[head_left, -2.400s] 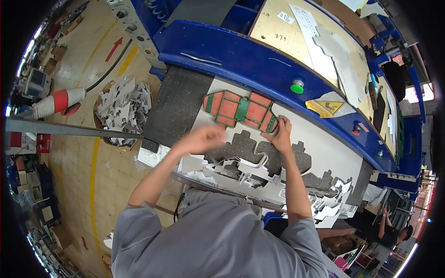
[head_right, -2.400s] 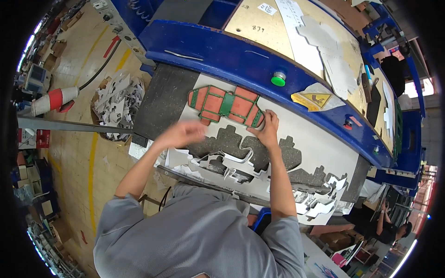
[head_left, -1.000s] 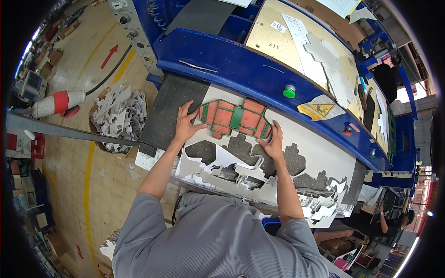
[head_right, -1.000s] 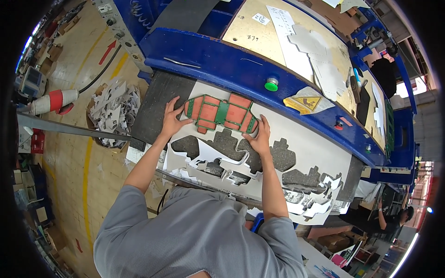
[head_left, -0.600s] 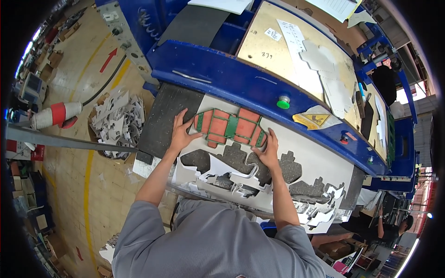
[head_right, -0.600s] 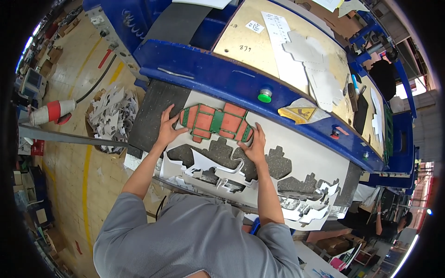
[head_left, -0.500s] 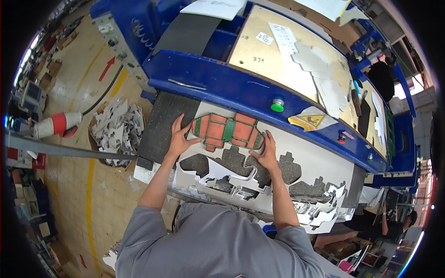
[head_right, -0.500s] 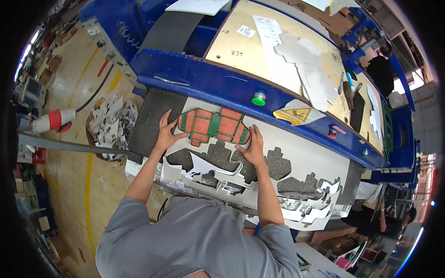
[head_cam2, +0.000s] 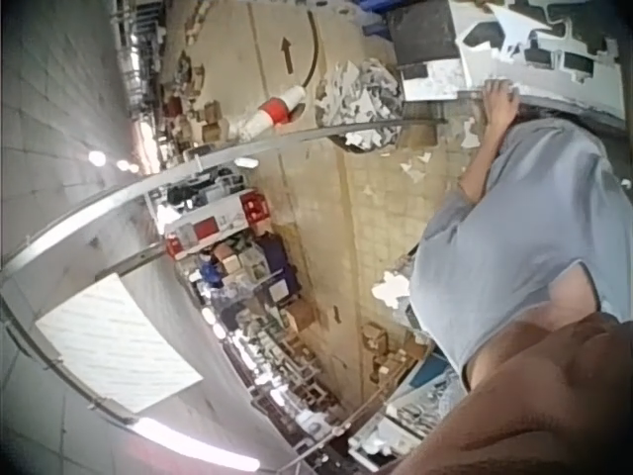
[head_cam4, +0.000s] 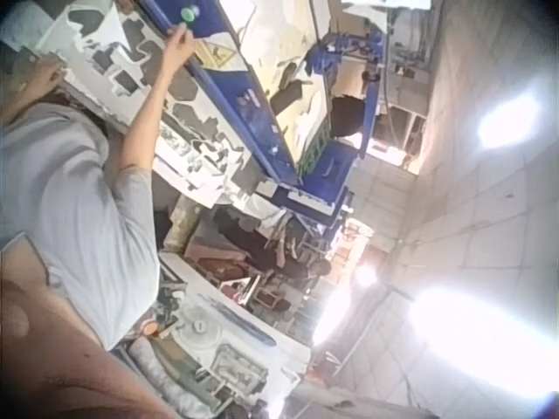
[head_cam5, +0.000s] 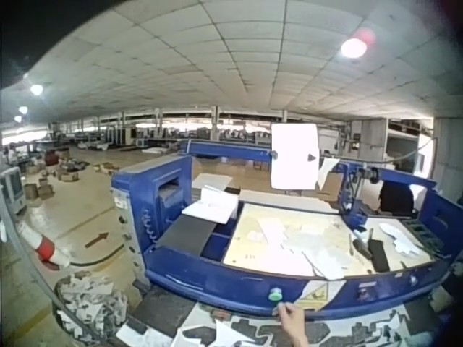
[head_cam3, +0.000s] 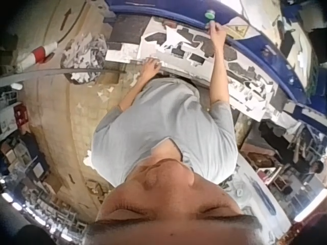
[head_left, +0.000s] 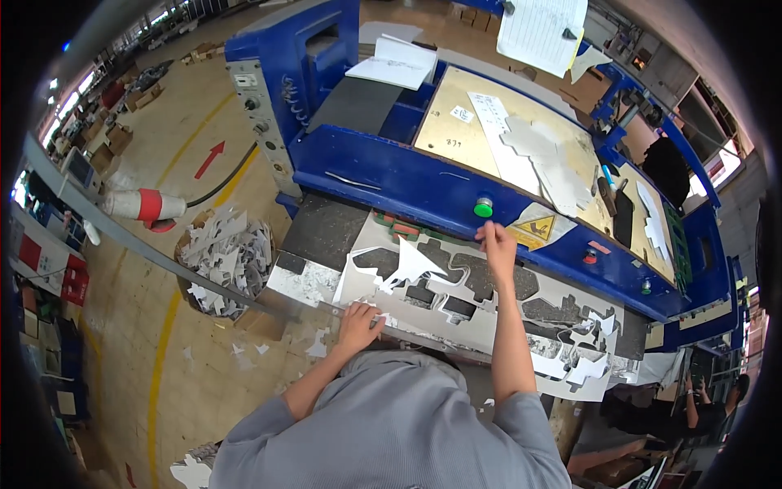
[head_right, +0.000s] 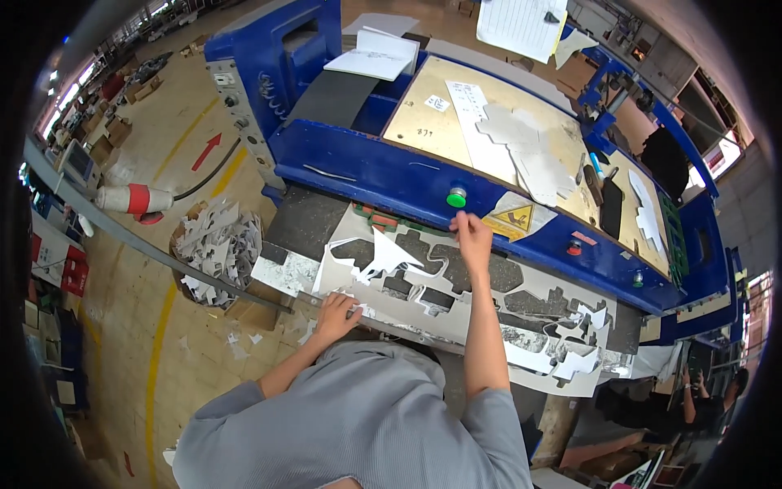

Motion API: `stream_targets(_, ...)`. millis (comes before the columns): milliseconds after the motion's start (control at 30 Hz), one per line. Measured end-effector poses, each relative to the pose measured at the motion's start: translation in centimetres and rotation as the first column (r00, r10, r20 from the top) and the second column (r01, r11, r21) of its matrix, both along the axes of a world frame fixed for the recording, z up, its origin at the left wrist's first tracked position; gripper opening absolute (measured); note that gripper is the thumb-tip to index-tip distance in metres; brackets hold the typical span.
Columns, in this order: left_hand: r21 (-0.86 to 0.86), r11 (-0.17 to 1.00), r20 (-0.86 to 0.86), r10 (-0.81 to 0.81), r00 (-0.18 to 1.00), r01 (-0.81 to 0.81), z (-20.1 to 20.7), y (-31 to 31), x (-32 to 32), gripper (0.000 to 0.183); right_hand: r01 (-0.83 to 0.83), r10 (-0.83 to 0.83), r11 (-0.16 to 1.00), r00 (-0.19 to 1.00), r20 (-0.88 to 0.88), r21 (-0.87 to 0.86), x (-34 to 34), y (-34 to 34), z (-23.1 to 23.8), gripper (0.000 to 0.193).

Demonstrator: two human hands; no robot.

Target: The person is using a die cutting machine to cut components for shoes from a large sheet of material according to a technical specification sheet.

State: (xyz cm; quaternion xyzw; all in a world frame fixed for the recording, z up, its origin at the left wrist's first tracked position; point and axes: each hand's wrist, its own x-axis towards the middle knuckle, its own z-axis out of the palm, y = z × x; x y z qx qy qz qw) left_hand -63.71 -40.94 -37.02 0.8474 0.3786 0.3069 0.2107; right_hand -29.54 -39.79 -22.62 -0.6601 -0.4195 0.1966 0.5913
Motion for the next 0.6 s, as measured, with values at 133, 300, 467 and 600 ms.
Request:
stream_targets(133, 0.062, 0.998, 0.056, 0.009, 0.998, -0.012, -0.5, 1.8, 2.6, 0.014, 0.053, -0.056, 0.996, 0.998, 0.038, 0.076, 1.4, 1.1, 0.8, 0.043)
stream_targets(300, 0.056, 0.998, 0.044, 0.016, 0.999, -0.018, -1.3, 1.5, 2.5, 0.018, 0.031, -0.037, 0.997, 0.996, -0.075, -0.073, -2.5, -5.7, -4.0, 0.048)
stream_targets(467, 0.14, 0.989, 0.076, -0.05, 0.996, 0.039, -1.9, 1.2, 2.2, 0.016, 0.062, -0.028, 0.982, 0.982, 0.184, -0.18, -7.5, -13.1, -11.8, 0.034)
stream_targets(600, 0.208, 0.978, 0.108, 0.011, 0.994, -0.033, -2.1, 0.4, 4.1, 0.017, 0.131, 0.079, 0.948, 0.784, 0.616, -0.289, -8.9, -16.8, -14.8, 0.025)
